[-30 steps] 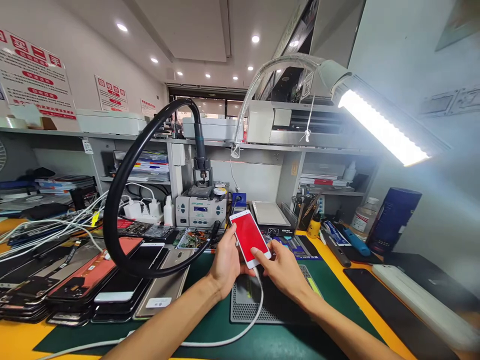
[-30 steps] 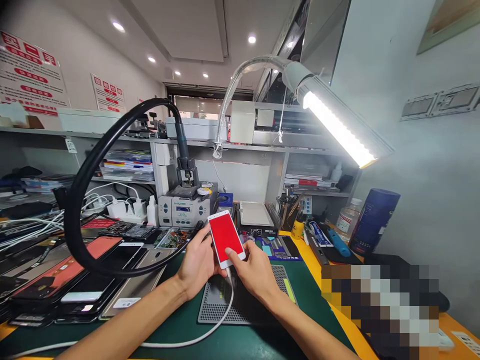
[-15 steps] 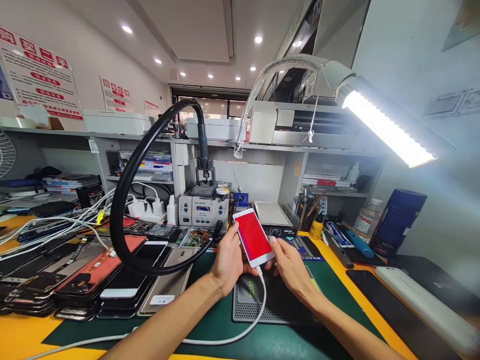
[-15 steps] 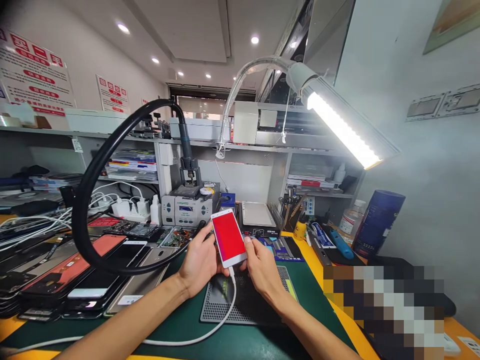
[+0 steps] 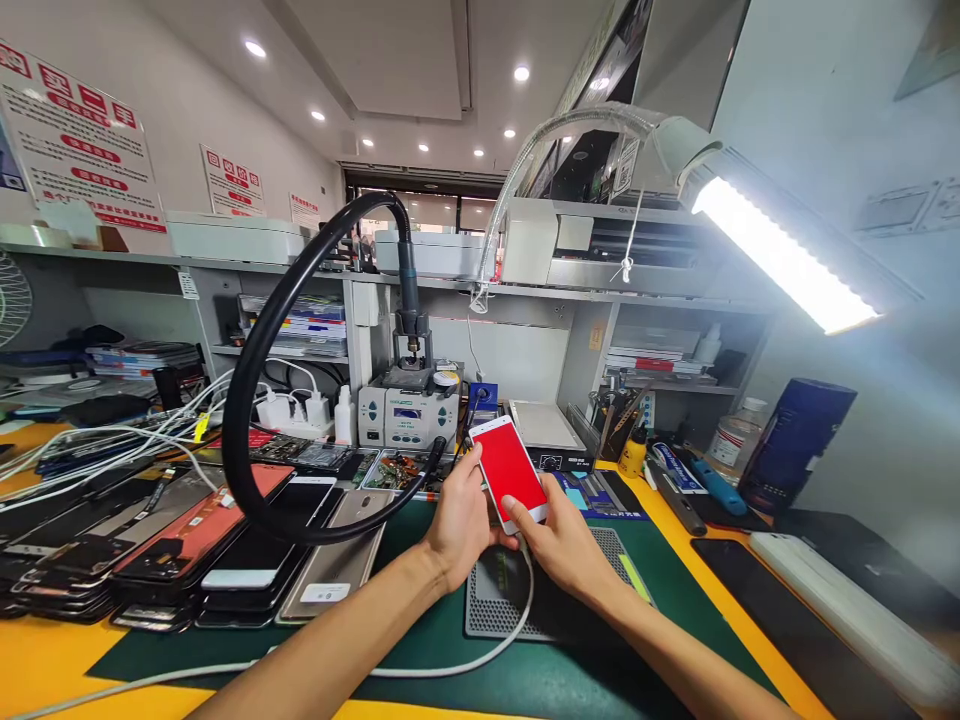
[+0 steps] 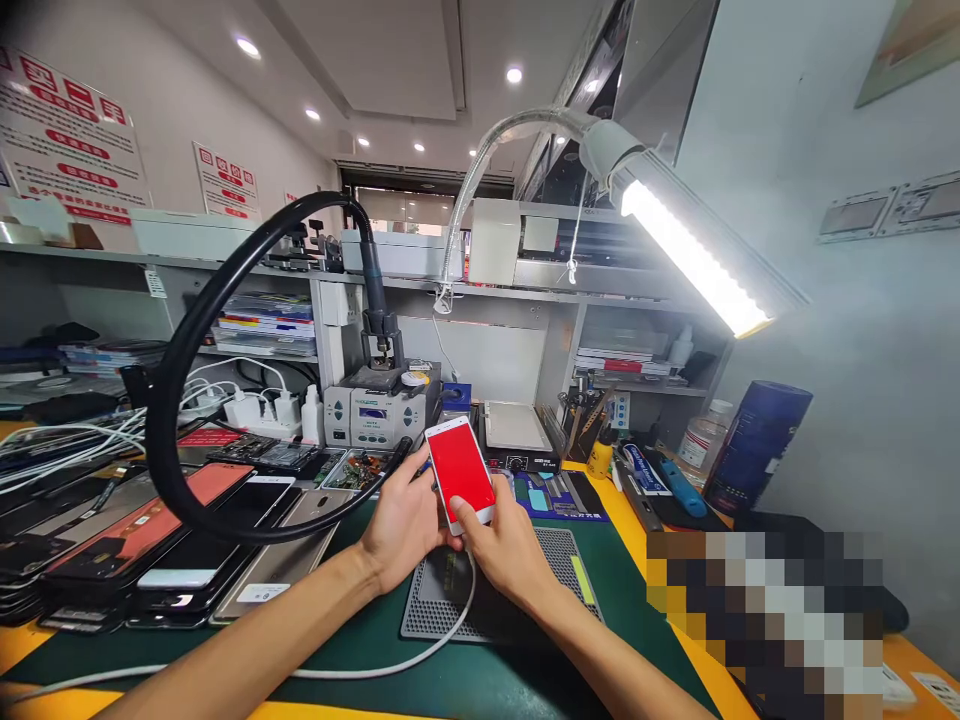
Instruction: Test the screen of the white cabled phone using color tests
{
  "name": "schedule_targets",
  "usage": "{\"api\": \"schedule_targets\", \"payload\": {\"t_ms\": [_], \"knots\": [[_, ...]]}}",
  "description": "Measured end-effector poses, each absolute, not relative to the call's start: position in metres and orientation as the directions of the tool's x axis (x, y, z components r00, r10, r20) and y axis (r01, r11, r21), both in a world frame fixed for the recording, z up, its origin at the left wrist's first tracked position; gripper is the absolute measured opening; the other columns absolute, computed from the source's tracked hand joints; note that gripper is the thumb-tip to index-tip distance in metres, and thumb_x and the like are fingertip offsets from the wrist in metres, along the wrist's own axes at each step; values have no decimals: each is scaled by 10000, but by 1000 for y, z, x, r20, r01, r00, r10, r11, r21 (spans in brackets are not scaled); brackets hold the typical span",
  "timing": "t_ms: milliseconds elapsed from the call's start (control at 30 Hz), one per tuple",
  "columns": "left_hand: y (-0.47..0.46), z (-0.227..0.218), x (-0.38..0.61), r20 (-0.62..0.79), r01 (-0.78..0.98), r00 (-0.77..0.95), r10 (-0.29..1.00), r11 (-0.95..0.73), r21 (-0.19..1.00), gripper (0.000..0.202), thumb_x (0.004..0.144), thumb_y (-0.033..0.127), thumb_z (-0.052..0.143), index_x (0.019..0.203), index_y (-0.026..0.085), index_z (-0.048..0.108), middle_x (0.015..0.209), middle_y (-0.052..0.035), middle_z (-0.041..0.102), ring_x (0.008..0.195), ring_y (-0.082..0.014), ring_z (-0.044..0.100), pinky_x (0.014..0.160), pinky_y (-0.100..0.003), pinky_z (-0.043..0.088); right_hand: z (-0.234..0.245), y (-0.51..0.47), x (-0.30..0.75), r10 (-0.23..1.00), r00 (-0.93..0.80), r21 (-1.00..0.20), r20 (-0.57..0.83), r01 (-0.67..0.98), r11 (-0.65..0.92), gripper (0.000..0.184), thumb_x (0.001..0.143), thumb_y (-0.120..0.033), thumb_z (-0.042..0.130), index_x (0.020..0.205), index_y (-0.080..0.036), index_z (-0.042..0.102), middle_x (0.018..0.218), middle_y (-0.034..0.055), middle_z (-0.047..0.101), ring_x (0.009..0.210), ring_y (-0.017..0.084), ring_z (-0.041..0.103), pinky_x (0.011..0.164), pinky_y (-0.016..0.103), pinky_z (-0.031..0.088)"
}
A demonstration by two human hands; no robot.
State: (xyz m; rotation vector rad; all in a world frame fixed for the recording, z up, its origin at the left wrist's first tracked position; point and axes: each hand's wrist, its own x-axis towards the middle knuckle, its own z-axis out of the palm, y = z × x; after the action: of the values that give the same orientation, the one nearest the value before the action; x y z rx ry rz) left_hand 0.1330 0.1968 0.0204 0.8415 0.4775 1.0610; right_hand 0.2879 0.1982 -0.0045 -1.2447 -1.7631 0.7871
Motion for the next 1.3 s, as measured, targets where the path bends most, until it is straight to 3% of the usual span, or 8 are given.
{"api": "schedule_targets", "payload": {"t_ms": [100,267,567,733,867,1100,1300], "knots": [[197,23,133,55,-577,434,899,231,784,630,977,636,342,1347,177,566,1114,-145,683,860,-252,661,536,-274,487,-6,200,291,936,-190,-850,295,396,348,367,979,-564,467,1081,-215,519,938,45,694,694,176,608,606,288,472],[196,24,133,51,-569,433,900,229,790,643,974,643,344,1333,163,577,1096,-154,680,844,-269,663,511,-297,491,-8,204,295,938,-167,-873,304,346,344,431,998,-611,371,900,-225,534,765,10,595,610,164,534,518,271,451],[197,20,133,76,-551,454,888,212,807,655,946,676,395,1334,179,574,1086,-149,686,831,-267,667,503,-284,487,4,205,297,968,-106,-936,229,248,249,579,944,-712,366,727,-206,544,616,12,550,526,164,503,480,288,457],[194,18,136,68,-521,483,873,225,823,641,939,658,419,1329,175,579,1093,-140,686,798,-244,655,519,-275,483,1,203,293,947,-96,-882,307,345,321,425,881,-613,603,978,-200,603,871,49,705,713,201,623,611,292,488],[193,17,137,75,-519,479,875,213,828,630,949,649,411,1378,209,549,1117,-128,677,828,-242,652,533,-264,483,-6,206,291,949,-50,-839,312,453,300,398,856,-578,657,946,-197,585,859,44,701,706,200,618,619,292,470],[193,16,137,58,-520,453,890,210,828,613,953,648,403,1318,189,583,1001,-113,668,776,-213,617,561,-297,524,-1,214,296,925,-78,-851,372,369,374,470,928,-620,501,845,-177,636,803,53,680,676,191,558,609,285,428],[191,20,137,70,-514,471,879,208,832,629,963,658,363,1334,197,579,998,-122,675,798,-228,629,535,-287,516,-5,220,302,952,-36,-912,305,279,302,581,898,-725,438,682,-194,529,599,7,557,535,151,432,512,273,309]]}}
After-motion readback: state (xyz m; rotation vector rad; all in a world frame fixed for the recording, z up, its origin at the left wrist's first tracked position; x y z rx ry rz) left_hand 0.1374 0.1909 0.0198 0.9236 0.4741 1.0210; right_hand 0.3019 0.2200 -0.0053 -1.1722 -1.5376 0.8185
